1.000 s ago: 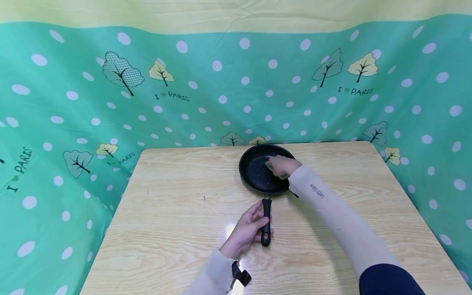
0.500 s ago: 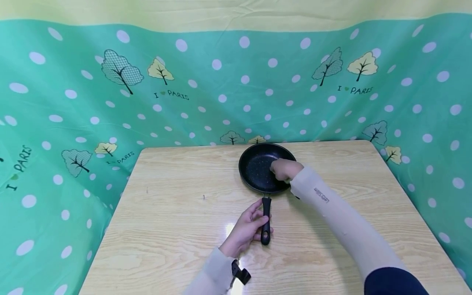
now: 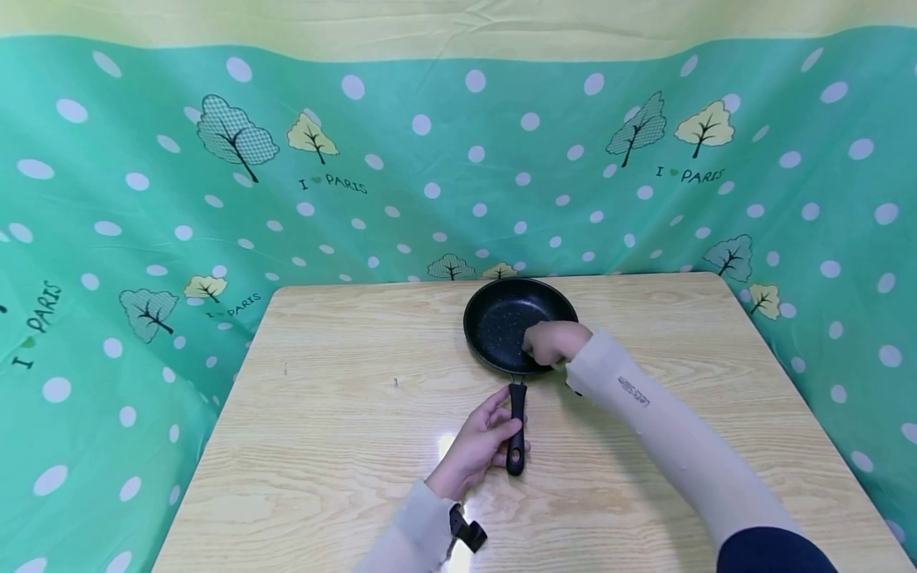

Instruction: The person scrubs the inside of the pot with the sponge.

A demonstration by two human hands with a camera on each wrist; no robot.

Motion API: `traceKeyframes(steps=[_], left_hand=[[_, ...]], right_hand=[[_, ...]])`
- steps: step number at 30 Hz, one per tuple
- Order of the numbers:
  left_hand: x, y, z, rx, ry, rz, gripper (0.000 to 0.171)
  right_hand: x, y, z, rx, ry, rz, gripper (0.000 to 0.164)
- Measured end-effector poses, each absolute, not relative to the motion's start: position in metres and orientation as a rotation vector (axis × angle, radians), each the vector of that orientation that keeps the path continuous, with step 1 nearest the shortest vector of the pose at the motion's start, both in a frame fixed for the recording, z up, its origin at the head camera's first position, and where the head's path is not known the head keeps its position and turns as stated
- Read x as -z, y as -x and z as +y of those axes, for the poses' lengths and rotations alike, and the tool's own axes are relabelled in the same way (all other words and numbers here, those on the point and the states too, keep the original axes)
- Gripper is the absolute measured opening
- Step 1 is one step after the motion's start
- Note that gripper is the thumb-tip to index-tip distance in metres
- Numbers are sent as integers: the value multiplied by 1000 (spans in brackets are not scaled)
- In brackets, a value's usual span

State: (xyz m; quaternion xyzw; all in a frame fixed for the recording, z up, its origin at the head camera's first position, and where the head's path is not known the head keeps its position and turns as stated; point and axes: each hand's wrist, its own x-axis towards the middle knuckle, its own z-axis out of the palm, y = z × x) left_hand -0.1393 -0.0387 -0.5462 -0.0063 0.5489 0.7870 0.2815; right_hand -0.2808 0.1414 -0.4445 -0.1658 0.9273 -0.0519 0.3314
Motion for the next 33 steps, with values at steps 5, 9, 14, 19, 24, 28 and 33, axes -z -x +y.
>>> traceKeyframes(steps=[5,9,14,19,24,28,33], left_hand=[[547,140,-39,-2103,18,1473,69],[547,140,-38,-2102,14,1468,69],[546,140,-39,-2105,2,1465,69],[546,140,-39,-2104,-9,1458,69],[546,140,-39,-2115,-17,1456,70],[546,140,-39,-2116,-25,1459,71],[547,141,-38,-2117,-24,1448,72]], right_hand=[[443,278,138,134,539,2387,41],[443,277,136,147,571,2358,45],[446,277,128,194,593,2347,48],[449,278,117,239,595,2354,47],[450,281,108,271,603,2366,52],[454,284,103,285,641,2398,54],[467,289,98,323,677,2460,62]])
